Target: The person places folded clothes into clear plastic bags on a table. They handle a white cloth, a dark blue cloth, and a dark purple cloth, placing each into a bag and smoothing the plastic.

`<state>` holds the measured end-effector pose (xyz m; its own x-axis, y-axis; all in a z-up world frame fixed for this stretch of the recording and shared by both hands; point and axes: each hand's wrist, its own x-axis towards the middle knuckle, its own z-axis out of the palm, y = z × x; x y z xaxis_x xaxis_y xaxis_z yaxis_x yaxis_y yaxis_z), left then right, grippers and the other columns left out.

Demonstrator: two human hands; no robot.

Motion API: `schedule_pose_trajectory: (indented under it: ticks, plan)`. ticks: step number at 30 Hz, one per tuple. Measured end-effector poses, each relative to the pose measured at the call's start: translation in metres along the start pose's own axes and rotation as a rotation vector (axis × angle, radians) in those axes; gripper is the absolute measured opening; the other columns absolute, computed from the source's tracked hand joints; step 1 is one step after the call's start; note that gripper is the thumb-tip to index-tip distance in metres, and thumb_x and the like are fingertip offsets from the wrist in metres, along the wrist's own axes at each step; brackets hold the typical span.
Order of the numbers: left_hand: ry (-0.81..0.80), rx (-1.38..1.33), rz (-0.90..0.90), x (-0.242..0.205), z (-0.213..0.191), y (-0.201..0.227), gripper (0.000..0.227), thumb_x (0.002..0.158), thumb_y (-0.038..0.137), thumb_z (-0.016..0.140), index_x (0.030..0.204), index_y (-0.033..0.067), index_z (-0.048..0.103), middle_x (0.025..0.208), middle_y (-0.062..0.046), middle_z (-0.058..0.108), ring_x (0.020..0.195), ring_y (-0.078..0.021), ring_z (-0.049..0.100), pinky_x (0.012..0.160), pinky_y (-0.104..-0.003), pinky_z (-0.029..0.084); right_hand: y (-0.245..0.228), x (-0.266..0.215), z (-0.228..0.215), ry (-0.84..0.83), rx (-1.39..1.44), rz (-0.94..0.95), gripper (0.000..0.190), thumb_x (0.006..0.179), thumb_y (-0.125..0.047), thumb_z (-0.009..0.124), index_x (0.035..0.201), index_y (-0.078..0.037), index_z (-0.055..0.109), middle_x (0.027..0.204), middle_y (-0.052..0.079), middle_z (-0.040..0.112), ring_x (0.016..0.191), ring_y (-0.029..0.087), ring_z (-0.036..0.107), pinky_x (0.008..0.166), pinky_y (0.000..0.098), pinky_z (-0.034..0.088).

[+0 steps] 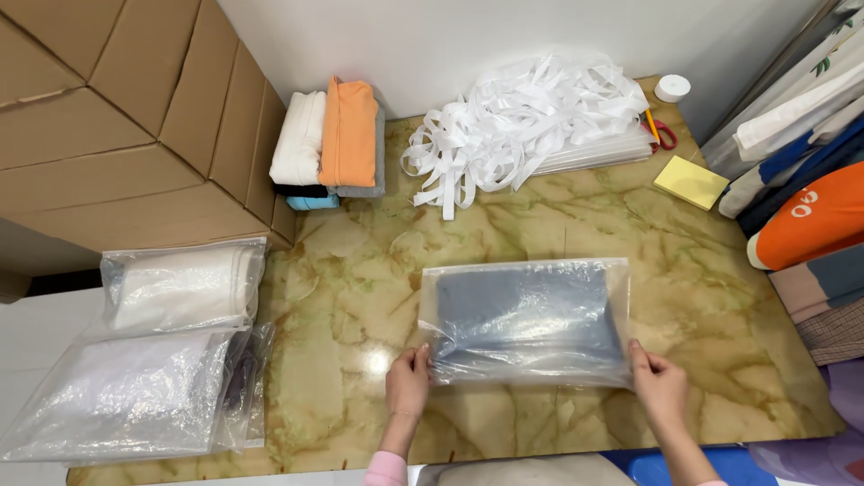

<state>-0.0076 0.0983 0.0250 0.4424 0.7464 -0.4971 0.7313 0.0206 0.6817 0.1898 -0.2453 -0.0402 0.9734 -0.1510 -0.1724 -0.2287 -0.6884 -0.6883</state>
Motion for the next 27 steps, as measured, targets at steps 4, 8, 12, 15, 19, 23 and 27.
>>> schedule_pose_trajectory:
  ticks: [4, 8, 12, 15, 19, 23, 27]
  plan:
    - [0.133, 0.177, 0.081, 0.000, 0.003, -0.004, 0.011, 0.100, 0.034, 0.057, 0.108, 0.0273, 0.054, 0.104, 0.009, 0.081, 0.096, -0.0257, 0.075, 0.076, -0.047, 0.054, -0.018, -0.006, -0.010, 0.039, -0.226, -0.110, 0.040, 0.105, -0.053, 0.060, 0.091, -0.020, 0.077, 0.102, 0.009, 0.073, 0.095, 0.038, 0.071, 0.082, 0.0505, 0.052]
    - [0.498, 0.586, 0.632, -0.027, 0.037, 0.036, 0.063, 0.086, 0.029, 0.074, 0.144, 0.0155, 0.053, 0.149, -0.016, 0.049, 0.140, -0.0376, 0.044, 0.111, -0.057, 0.041, -0.094, -0.028, -0.014, 0.081, -0.302, -0.317, 0.064, 0.095, -0.035, 0.066, 0.152, -0.009, 0.053, 0.152, 0.028, 0.047, 0.141, 0.044, 0.044, 0.113, 0.0632, 0.036]
    - [0.216, 0.874, 0.800, -0.048, 0.054, 0.101, 0.064, 0.109, 0.052, 0.022, 0.166, 0.0219, 0.025, 0.179, -0.013, 0.002, 0.160, -0.0301, 0.010, 0.127, -0.061, -0.003, -0.148, -0.045, 0.025, -0.007, -0.282, -0.809, 0.060, 0.098, -0.046, 0.060, 0.154, -0.026, 0.051, 0.164, 0.024, 0.041, 0.153, 0.050, 0.030, 0.119, 0.0726, 0.020]
    - [-0.152, 0.938, 0.630, -0.031, 0.056, 0.120, 0.065, 0.107, 0.057, 0.018, 0.167, 0.0305, 0.025, 0.178, -0.011, 0.006, 0.163, -0.0338, 0.004, 0.126, -0.066, -0.004, -0.153, -0.038, 0.054, -0.088, -0.462, -0.803, 0.056, 0.102, -0.058, 0.049, 0.155, -0.040, 0.050, 0.164, 0.015, 0.043, 0.158, 0.046, 0.025, 0.121, 0.0754, 0.013]
    - [-0.168, 0.998, 0.612, -0.008, 0.049, 0.129, 0.074, 0.096, 0.075, 0.022, 0.164, 0.0447, 0.028, 0.178, -0.004, 0.013, 0.163, -0.0326, 0.011, 0.127, -0.067, 0.008, -0.143, -0.019, 0.062, -0.113, -0.638, -0.759, 0.060, 0.099, -0.074, 0.038, 0.155, -0.054, 0.045, 0.164, 0.004, 0.047, 0.159, 0.032, 0.033, 0.123, 0.0690, 0.020]
    - [-0.164, 0.922, 0.498, 0.036, 0.055, 0.113, 0.075, 0.092, 0.082, 0.024, 0.161, 0.0529, 0.027, 0.178, 0.000, 0.012, 0.164, -0.0281, 0.010, 0.128, -0.064, 0.013, -0.137, 0.005, 0.050, -0.197, -0.664, -0.601, 0.066, 0.098, -0.081, 0.031, 0.158, -0.054, 0.040, 0.173, 0.002, 0.035, 0.163, 0.029, 0.022, 0.123, 0.0687, 0.019]
    - [-0.057, 0.607, 0.237, 0.058, 0.042, 0.087, 0.088, 0.088, 0.088, 0.037, 0.163, 0.0432, 0.030, 0.174, -0.008, 0.019, 0.161, -0.0326, 0.017, 0.126, -0.059, 0.025, -0.108, 0.035, 0.030, -0.246, -0.345, -0.356, 0.085, 0.092, -0.080, 0.052, 0.162, -0.033, 0.044, 0.168, 0.018, 0.039, 0.157, 0.042, 0.032, 0.123, 0.0643, 0.027]
